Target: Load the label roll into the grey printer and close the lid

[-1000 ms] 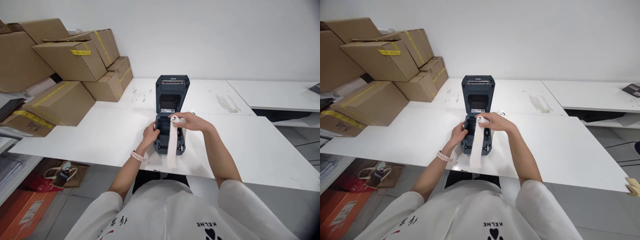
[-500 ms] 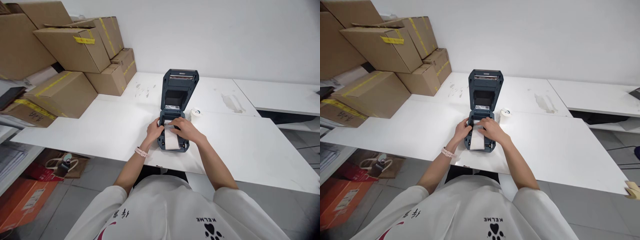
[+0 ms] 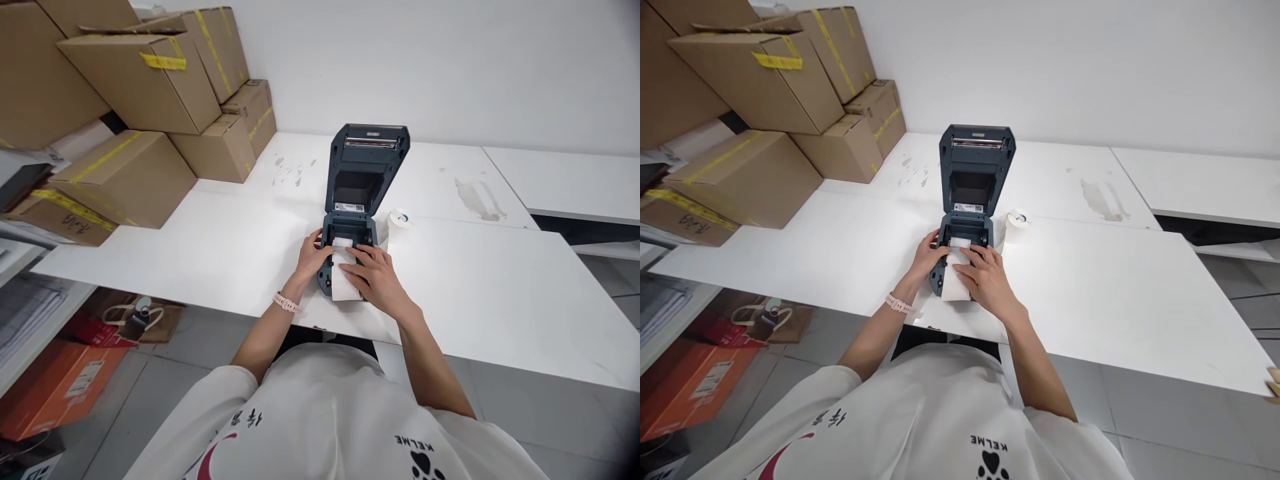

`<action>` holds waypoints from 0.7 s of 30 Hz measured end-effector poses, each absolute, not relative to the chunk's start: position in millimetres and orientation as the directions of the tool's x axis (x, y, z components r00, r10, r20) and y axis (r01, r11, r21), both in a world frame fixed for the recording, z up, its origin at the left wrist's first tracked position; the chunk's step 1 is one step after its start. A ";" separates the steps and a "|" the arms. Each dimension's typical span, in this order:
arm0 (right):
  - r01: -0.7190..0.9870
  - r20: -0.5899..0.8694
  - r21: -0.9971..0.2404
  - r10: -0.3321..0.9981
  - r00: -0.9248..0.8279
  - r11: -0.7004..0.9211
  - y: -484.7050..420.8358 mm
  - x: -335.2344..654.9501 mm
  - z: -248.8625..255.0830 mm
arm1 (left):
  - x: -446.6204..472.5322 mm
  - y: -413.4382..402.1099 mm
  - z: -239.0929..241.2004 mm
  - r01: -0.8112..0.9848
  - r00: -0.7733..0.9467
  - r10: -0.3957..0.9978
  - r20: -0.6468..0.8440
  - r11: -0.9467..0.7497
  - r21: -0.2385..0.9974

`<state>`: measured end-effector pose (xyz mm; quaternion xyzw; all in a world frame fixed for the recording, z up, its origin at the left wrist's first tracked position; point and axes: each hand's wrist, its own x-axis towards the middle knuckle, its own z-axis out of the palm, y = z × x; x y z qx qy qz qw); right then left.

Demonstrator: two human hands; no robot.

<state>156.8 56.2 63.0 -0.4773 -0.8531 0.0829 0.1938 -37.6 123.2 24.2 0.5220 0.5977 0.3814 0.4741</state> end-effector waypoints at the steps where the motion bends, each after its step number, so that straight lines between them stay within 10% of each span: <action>1: 0.789 0.259 -0.327 0.852 -0.455 0.521 55.0 158.2 62.5 | -37.4 122.7 25.6 0.219 0.021 0.984 -0.178 0.169 0.961; 21: 0.709 0.156 -0.560 0.895 -0.418 0.429 35.5 184.0 38.6 | -36.7 124.6 35.0 -0.027 0.149 0.952 -0.268 0.275 0.961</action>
